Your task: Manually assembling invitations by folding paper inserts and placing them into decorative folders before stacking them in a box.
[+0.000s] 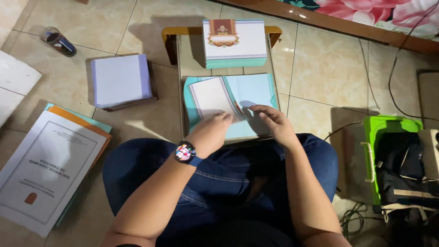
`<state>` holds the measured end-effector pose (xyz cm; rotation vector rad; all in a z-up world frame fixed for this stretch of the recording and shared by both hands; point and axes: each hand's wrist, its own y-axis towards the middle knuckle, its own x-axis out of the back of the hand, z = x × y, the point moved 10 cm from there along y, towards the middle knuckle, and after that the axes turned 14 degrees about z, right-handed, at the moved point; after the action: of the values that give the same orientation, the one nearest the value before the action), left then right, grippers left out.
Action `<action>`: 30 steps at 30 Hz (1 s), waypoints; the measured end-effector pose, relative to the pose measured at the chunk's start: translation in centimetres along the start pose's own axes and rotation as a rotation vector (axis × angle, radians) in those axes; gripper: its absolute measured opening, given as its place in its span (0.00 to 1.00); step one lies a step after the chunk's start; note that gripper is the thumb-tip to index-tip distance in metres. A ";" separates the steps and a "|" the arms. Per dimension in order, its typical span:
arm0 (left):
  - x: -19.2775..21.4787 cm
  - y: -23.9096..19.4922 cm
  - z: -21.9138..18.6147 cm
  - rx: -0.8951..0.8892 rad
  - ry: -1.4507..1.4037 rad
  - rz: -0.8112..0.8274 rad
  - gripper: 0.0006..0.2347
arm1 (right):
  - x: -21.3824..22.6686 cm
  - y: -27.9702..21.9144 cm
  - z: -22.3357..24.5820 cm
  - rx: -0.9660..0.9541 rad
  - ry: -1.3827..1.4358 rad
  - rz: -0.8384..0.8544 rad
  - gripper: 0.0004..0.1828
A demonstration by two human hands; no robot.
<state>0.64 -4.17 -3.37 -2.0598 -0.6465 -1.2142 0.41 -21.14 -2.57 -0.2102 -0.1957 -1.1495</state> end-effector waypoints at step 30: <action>10.9 8.4 13.2 0.212 0.001 -0.691 0.24 | 11.2 14.5 1.1 0.095 -0.475 -0.367 0.26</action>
<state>18.81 0.95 -0.83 -1.7000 -1.4973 -1.4266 18.14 -25.03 0.43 -0.3725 -0.7315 -1.4365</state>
